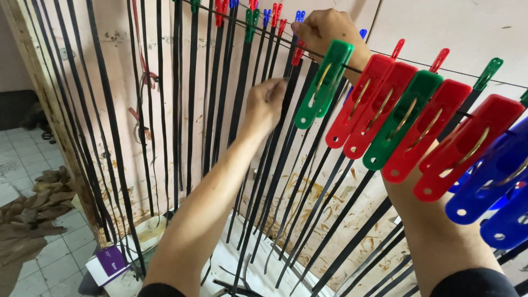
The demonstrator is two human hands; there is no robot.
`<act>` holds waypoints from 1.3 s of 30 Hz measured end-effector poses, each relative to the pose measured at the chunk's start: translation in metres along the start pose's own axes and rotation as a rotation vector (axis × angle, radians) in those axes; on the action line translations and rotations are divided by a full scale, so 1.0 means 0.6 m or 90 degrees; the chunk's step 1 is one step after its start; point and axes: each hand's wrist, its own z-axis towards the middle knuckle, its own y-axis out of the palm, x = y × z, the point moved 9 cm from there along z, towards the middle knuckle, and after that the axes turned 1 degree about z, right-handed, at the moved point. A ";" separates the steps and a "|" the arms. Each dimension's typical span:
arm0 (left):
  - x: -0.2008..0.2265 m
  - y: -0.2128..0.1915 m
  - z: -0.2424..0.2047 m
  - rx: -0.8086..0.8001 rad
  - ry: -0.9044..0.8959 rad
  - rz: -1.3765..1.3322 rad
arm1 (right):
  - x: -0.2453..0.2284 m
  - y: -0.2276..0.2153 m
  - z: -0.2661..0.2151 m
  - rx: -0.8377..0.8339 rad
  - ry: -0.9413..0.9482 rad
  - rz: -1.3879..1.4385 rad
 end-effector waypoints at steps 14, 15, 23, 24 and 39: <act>-0.027 -0.024 -0.158 0.002 -0.151 0.196 | -0.050 0.000 0.028 0.031 0.042 0.083; -0.033 -0.026 -0.162 0.007 -0.143 0.207 | -0.052 0.002 0.030 0.032 0.037 0.081; -0.060 -0.037 -0.178 0.025 -0.161 0.191 | -0.064 0.005 0.036 0.025 0.096 0.134; -0.061 -0.036 -0.179 0.018 -0.166 0.192 | -0.065 0.004 0.037 0.032 0.089 0.142; 0.004 -0.016 -0.265 -0.044 0.097 0.378 | -0.271 -0.067 -0.207 0.284 -0.188 -0.028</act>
